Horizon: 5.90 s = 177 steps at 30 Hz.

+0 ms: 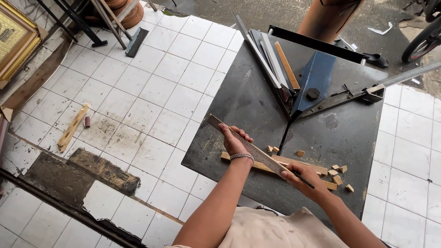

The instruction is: Measuring wood strips with a ruler and pencil before cutting them to size using a manual miter cutter.

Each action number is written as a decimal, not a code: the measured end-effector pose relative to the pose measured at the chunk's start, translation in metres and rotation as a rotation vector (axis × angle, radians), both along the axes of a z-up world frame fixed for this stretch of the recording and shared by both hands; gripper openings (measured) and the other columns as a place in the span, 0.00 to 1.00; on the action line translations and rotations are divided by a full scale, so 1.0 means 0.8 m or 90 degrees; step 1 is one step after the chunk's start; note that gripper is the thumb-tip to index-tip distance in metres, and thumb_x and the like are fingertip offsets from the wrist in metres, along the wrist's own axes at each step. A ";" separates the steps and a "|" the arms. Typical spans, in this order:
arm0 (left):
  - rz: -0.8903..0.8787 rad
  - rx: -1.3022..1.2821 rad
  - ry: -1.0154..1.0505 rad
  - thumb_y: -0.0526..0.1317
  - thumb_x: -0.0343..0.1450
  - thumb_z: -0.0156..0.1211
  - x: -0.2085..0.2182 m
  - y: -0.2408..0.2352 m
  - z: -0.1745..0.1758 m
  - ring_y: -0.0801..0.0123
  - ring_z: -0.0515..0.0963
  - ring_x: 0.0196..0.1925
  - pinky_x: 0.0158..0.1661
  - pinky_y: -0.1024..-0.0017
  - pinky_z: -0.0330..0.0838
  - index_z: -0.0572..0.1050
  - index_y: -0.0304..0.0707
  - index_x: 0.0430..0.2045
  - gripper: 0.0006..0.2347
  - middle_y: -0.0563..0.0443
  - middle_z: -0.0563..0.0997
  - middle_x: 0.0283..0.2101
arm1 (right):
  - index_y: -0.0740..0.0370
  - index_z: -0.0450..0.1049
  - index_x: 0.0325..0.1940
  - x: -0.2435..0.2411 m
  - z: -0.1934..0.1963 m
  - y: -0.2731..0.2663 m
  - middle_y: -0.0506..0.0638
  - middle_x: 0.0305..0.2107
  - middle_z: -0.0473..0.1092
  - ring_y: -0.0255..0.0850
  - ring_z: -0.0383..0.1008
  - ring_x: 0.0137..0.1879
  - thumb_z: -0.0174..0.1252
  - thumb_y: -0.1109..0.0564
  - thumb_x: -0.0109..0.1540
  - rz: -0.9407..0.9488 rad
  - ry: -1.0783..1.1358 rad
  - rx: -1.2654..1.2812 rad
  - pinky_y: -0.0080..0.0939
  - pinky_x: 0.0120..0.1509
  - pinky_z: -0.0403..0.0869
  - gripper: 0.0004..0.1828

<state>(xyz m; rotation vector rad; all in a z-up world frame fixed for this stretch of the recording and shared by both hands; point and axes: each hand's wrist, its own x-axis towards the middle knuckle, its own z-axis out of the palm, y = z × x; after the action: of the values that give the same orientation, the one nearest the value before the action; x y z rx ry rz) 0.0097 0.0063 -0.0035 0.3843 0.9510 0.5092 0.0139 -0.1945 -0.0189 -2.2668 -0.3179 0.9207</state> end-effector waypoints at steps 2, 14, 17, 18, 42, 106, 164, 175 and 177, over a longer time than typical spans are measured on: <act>0.005 -0.008 -0.018 0.62 0.64 0.39 0.002 -0.001 0.000 0.74 0.61 0.11 0.16 0.76 0.61 0.61 0.44 0.13 0.21 0.55 0.62 0.12 | 0.55 0.69 0.24 0.002 -0.004 -0.001 0.45 0.19 0.65 0.34 0.60 0.25 0.51 0.43 0.55 0.001 -0.009 0.000 0.33 0.29 0.57 0.15; 0.001 0.026 -0.053 0.65 0.65 0.38 0.008 -0.008 0.006 0.74 0.61 0.10 0.15 0.78 0.59 0.61 0.45 0.13 0.24 0.57 0.58 0.09 | 0.59 0.74 0.24 0.000 -0.019 -0.006 0.53 0.13 0.64 0.41 0.63 0.23 0.60 0.48 0.51 -0.107 -0.056 0.065 0.36 0.29 0.60 0.12; 0.006 0.028 -0.063 0.65 0.65 0.38 0.008 -0.008 0.005 0.74 0.60 0.10 0.15 0.79 0.58 0.61 0.45 0.13 0.23 0.57 0.58 0.09 | 0.58 0.75 0.24 -0.002 -0.023 -0.006 0.53 0.13 0.64 0.40 0.63 0.23 0.60 0.47 0.51 -0.110 -0.060 0.071 0.36 0.29 0.60 0.12; 0.007 0.029 -0.067 0.64 0.65 0.38 0.008 -0.008 0.005 0.75 0.60 0.10 0.15 0.79 0.58 0.61 0.45 0.13 0.23 0.57 0.58 0.09 | 0.58 0.75 0.24 -0.002 -0.023 -0.006 0.53 0.12 0.64 0.40 0.62 0.23 0.60 0.47 0.51 -0.112 -0.062 0.073 0.36 0.29 0.60 0.12; -0.003 -0.013 -0.044 0.62 0.65 0.33 0.010 0.037 0.027 0.77 0.59 0.13 0.18 0.81 0.56 0.57 0.47 0.13 0.20 0.61 0.55 0.13 | 0.64 0.73 0.45 0.007 0.101 -0.037 0.67 0.37 0.72 0.56 0.68 0.50 0.46 0.54 0.58 -0.137 0.065 0.068 0.50 0.55 0.61 0.17; 0.066 -0.111 0.063 0.63 0.64 0.29 -0.008 0.048 -0.014 0.76 0.60 0.13 0.18 0.79 0.56 0.56 0.48 0.11 0.21 0.61 0.56 0.13 | 0.61 0.69 0.24 0.000 0.036 -0.087 0.54 0.11 0.66 0.36 0.63 0.22 0.57 0.60 0.56 -0.207 -0.291 0.288 0.33 0.22 0.65 0.07; -0.094 -0.052 0.249 0.59 0.65 0.43 -0.052 -0.030 -0.161 0.65 0.71 0.33 0.38 0.60 0.70 0.63 0.47 0.30 0.16 0.53 0.68 0.31 | 0.58 0.64 0.53 -0.066 -0.064 -0.138 0.57 0.35 0.70 0.49 0.72 0.39 0.53 0.56 0.58 -0.373 -0.288 -0.118 0.47 0.43 0.73 0.20; -0.300 0.038 0.342 0.43 0.59 0.66 -0.091 -0.021 -0.152 0.50 0.75 0.41 0.40 0.66 0.75 0.58 0.29 0.43 0.26 0.35 0.69 0.40 | 0.48 0.75 0.42 -0.056 -0.129 -0.194 0.45 0.26 0.73 0.39 0.74 0.34 0.60 0.50 0.53 -0.238 -0.374 -0.380 0.37 0.37 0.75 0.13; -0.300 0.022 0.348 0.44 0.59 0.67 -0.088 -0.018 -0.148 0.52 0.77 0.38 0.35 0.71 0.77 0.58 0.30 0.45 0.28 0.36 0.70 0.38 | 0.45 0.75 0.41 -0.057 -0.118 -0.185 0.42 0.25 0.73 0.37 0.74 0.35 0.60 0.47 0.53 -0.254 -0.372 -0.411 0.37 0.40 0.73 0.13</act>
<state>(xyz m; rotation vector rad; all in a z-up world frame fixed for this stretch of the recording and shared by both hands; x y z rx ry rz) -0.0607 -0.0079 -0.1220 0.7788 1.3268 -0.0208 -0.0319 -0.3429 -0.1132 -3.0146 0.2274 0.1297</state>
